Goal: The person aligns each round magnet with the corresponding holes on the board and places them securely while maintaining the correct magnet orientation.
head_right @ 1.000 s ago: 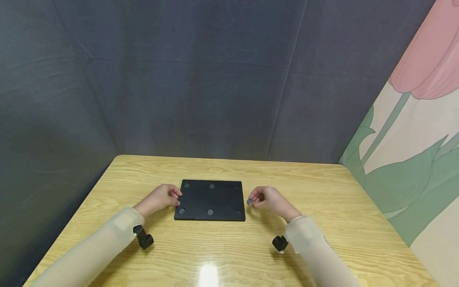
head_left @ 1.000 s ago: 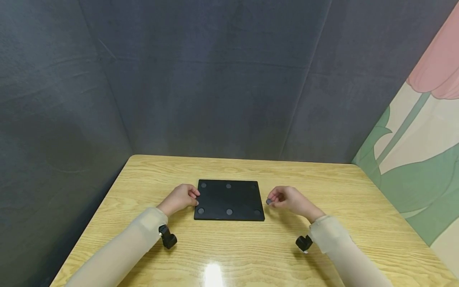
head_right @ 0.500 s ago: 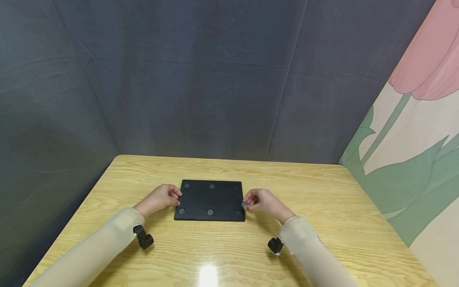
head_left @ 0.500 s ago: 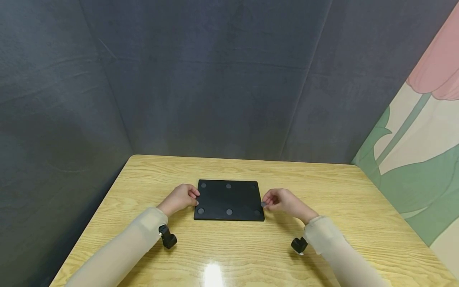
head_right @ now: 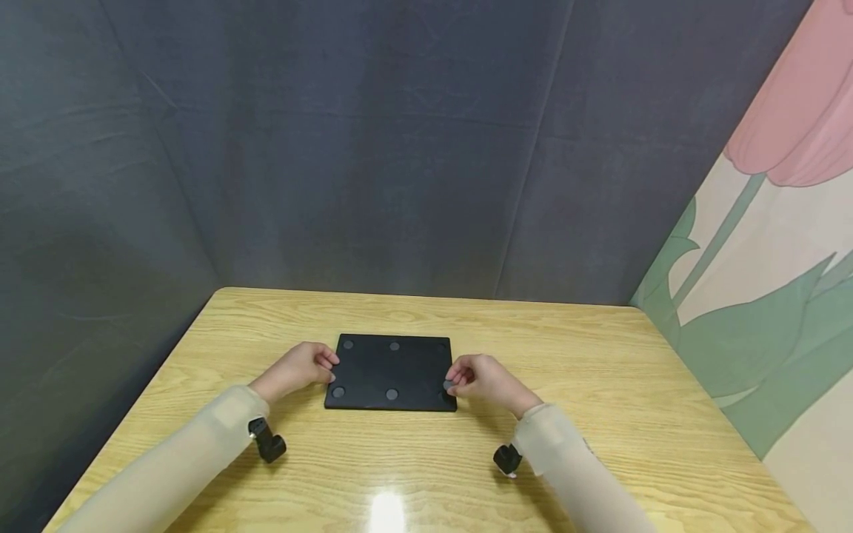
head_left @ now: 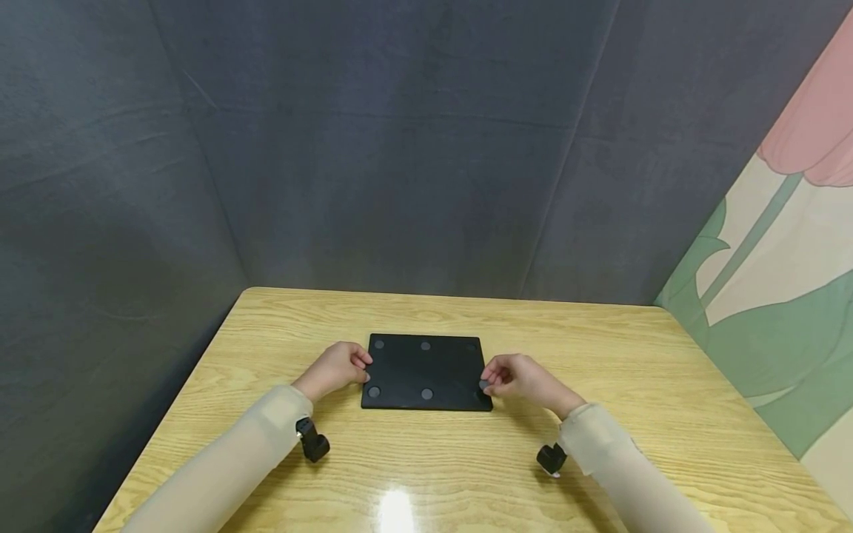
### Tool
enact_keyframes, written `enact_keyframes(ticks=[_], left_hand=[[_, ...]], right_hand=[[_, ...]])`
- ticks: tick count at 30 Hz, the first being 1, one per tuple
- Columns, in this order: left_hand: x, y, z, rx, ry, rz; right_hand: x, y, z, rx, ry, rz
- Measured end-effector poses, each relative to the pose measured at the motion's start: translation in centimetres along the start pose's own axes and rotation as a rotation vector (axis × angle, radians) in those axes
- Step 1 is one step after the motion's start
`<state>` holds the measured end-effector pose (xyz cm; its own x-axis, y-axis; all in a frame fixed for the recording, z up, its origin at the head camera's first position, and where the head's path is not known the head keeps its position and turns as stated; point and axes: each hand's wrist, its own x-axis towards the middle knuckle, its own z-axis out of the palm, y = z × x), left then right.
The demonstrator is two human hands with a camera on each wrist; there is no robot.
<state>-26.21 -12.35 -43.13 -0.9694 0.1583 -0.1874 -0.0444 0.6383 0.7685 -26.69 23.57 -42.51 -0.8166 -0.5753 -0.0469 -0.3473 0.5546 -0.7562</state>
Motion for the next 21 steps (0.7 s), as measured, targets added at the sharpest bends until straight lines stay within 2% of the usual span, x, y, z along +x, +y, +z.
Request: enact_keyframes(ticks=[21], left_hand=[[-0.2, 0.2, -0.1, 0.001, 0.002, -0.010]], right_hand=[[0.4, 0.9, 1.1, -0.037, -0.027, 0.036]])
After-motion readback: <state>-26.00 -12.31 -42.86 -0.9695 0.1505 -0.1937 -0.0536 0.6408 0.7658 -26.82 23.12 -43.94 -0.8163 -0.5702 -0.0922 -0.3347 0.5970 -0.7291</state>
